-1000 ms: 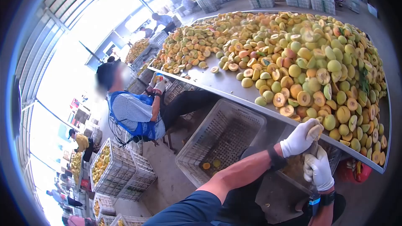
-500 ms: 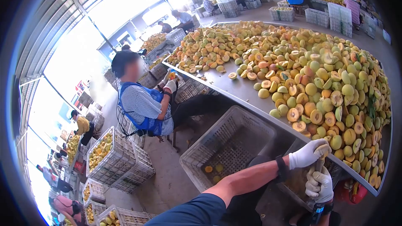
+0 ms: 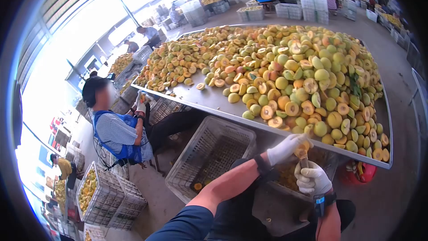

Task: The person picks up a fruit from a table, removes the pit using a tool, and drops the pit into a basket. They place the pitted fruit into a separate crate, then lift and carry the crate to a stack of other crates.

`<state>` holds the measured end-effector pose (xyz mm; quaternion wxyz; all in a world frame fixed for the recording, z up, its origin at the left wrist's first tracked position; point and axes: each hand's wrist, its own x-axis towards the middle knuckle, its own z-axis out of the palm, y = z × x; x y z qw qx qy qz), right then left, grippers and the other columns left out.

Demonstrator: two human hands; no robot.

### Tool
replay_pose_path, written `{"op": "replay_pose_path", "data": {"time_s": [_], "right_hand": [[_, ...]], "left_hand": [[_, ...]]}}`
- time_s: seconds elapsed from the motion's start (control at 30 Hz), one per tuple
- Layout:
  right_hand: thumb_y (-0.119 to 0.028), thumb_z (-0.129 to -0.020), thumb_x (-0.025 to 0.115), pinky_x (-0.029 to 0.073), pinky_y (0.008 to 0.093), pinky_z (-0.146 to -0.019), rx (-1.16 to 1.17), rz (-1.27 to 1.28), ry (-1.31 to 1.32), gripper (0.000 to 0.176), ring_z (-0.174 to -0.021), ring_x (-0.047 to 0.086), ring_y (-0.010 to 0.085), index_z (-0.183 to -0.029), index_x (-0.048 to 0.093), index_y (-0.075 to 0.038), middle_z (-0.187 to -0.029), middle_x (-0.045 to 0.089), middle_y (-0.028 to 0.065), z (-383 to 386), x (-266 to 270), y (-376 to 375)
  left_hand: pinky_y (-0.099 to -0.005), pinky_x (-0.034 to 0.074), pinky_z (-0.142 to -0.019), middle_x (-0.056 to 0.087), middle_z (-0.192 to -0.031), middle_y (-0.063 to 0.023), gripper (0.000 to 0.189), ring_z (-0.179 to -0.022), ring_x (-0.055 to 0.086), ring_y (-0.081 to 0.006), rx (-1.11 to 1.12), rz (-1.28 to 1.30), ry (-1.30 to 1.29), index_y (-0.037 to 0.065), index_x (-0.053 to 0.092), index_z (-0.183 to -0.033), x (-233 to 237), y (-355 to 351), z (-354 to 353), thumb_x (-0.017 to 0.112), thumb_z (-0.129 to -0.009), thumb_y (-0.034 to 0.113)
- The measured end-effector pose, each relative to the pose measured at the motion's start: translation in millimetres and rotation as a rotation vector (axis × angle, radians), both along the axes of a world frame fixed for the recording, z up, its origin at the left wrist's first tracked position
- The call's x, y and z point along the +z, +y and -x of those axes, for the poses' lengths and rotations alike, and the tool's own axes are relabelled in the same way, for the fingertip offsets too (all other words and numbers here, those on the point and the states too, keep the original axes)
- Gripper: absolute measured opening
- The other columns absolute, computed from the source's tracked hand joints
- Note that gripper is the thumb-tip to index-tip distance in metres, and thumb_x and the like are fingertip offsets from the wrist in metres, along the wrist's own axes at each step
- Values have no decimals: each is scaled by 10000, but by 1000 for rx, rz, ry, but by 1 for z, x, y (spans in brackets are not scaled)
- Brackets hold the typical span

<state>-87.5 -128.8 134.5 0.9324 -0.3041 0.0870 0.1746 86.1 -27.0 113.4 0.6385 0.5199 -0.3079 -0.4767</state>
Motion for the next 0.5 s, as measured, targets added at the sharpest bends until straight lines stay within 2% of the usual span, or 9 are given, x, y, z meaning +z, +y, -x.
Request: {"op": "replay_pose_path", "data": {"time_s": [0.07, 0.13, 0.17, 0.2, 0.23, 0.27, 0.37, 0.43, 0.5], "right_hand": [[-123, -893, 585, 266, 218, -352, 28, 37, -56, 150, -406, 320, 59, -1002, 573, -20, -597, 423, 5, 5, 3, -5], [-149, -854, 598, 293, 242, -365, 26, 529, 87, 162, -405, 386, 81, -938, 560, -16, -603, 460, -9, 8, 13, -2], [-174, -836, 614, 421, 306, -434, 140, 1173, 57, 193, -446, 528, 192, -905, 565, -1, -642, 583, 79, 6, -5, -8], [-151, -831, 584, 523, 413, -584, -9, 1762, -97, 159, -613, 653, 336, -877, 582, 1, -752, 668, 201, 10, -44, -5], [-131, -822, 560, 529, 498, -697, 99, 2117, 53, 144, -769, 662, 419, -891, 599, -12, -840, 670, 257, 14, -58, -3], [-112, -821, 542, 540, 482, -742, 138, 2169, 150, 171, -859, 678, 390, -954, 623, -41, -895, 694, 201, 16, -47, 3], [-124, -838, 533, 550, 466, -734, -56, 2141, 132, 257, -846, 687, 384, -1068, 591, -26, -938, 678, 217, 12, -58, 11], [-125, -858, 515, 551, 470, -731, 167, 2173, 135, 302, -863, 689, 385, -1135, 553, -12, -977, 673, 225, 13, -65, 16], [-135, -879, 503, 556, 463, -738, 271, 2198, 219, 396, -912, 695, 352, -1242, 497, 22, -1021, 669, 214, 18, -91, 22]], "left_hand": [[-284, 484, -821, 617, -1030, -66, 392, -938, 573, -134, 61, 13, -353, 10, 598, -1180, -18, 2, -9, 477, -1020, 347], [-299, 472, -909, 615, -1126, -82, 373, -1041, 564, -140, 97, -53, -542, 56, 535, -1314, -13, 7, -5, 552, -977, 216], [-301, 479, -911, 624, -1147, -98, 388, -1052, 581, -150, 124, -79, -694, 67, 536, -1321, 0, 11, 0, 591, -955, 184], [-318, 491, -909, 630, -1174, -135, 416, -1066, 615, -199, 160, -75, -847, 77, 536, -1323, -2, 11, 0, 630, -927, 162], [-332, 502, -900, 633, -1172, -170, 433, -1058, 637, -256, 183, -117, -979, 77, 557, -1300, 6, 14, 2, 678, -892, 155], [-349, 507, -894, 644, -1134, -184, 451, -1047, 642, -287, 230, -83, -1031, 78, 581, -1271, 3, 16, 1, 729, -862, 200], [-291, 515, -779, 685, -909, -95, 411, -832, 638, -148, 319, -152, -909, 18, 650, -1117, 14, 27, 0, 777, -840, 293], [-312, 523, -725, 682, -822, -120, 424, -763, 663, -203, 381, -218, -846, 3, 673, -980, 32, 43, -2, 788, -811, 374], [-288, 511, -661, 671, -773, -96, 405, -695, 629, -141, 457, -196, -853, -6, 672, -914, 58, 66, -2, 798, -809, 365]]}}
